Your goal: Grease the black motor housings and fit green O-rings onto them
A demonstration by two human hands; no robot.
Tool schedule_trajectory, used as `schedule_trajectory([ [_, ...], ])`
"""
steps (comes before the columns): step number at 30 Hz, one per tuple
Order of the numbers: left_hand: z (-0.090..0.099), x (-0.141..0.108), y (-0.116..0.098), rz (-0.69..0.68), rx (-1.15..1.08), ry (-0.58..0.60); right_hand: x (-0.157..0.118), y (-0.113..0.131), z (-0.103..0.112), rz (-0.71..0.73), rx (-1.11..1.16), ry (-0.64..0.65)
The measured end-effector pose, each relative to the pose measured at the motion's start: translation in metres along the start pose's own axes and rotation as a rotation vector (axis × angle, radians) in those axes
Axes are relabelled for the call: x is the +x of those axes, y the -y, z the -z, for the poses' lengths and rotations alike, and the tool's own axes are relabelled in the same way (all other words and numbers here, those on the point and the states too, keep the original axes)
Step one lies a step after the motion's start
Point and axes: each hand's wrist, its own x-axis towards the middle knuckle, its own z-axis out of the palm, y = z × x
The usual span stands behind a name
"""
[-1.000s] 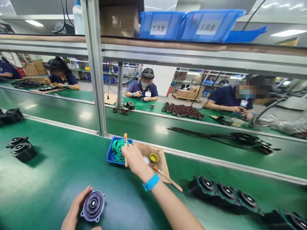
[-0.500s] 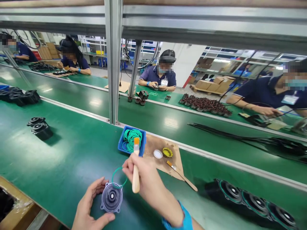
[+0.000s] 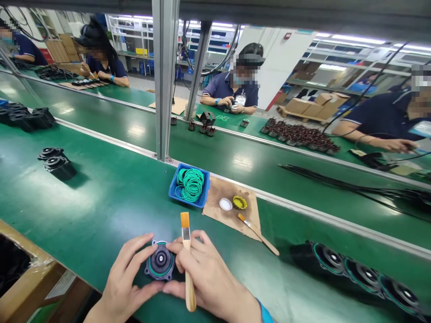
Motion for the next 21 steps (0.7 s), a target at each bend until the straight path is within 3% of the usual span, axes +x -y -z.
schedule_trajectory([
  [6,0.003,0.006,0.006,-0.037,-0.018,0.090,-0.005,-0.004,-0.007,0.066,-0.094,0.003],
  [14,-0.008,-0.009,-0.007,-0.032,-0.144,-0.108,-0.024,-0.001,-0.022,0.154,-0.182,-0.204],
  [21,-0.022,-0.027,-0.019,0.364,-0.253,-0.107,-0.034,0.005,-0.035,0.292,-0.198,-0.150],
])
